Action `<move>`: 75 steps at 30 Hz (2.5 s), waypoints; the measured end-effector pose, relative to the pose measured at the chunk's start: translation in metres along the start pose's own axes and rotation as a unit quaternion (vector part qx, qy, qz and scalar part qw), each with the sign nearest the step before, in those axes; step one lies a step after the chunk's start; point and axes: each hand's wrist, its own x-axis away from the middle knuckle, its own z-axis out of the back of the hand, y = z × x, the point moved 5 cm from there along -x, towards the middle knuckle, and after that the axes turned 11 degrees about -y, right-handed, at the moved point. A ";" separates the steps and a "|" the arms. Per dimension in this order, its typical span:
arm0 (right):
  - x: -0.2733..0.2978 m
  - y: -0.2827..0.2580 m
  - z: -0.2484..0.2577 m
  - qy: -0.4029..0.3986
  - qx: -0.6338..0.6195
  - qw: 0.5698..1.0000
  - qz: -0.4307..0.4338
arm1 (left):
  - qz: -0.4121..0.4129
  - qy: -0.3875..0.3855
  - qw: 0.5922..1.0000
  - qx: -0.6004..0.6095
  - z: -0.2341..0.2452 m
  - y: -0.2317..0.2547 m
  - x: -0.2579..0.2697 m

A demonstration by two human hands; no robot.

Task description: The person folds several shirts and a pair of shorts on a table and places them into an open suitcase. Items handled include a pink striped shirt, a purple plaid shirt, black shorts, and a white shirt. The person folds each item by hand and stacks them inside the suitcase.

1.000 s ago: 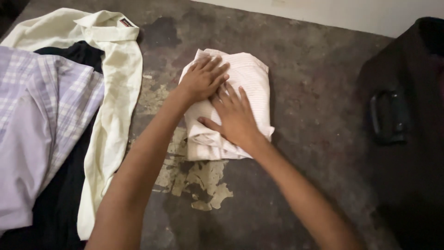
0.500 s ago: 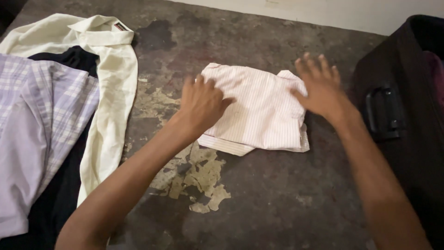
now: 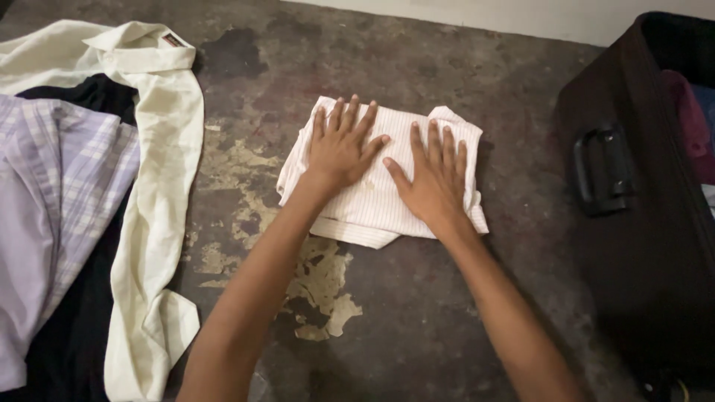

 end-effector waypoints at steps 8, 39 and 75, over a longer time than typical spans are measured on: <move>0.024 0.012 0.002 -0.009 -0.008 1.000 -0.009 | 0.062 -0.005 0.998 -0.006 0.010 0.003 0.026; -0.006 0.074 0.029 0.013 -0.181 0.981 0.066 | 0.066 -0.164 0.983 0.044 0.054 -0.080 -0.012; 0.023 0.059 0.125 0.070 0.003 0.975 0.212 | -0.222 0.122 0.963 -0.091 0.131 -0.015 0.040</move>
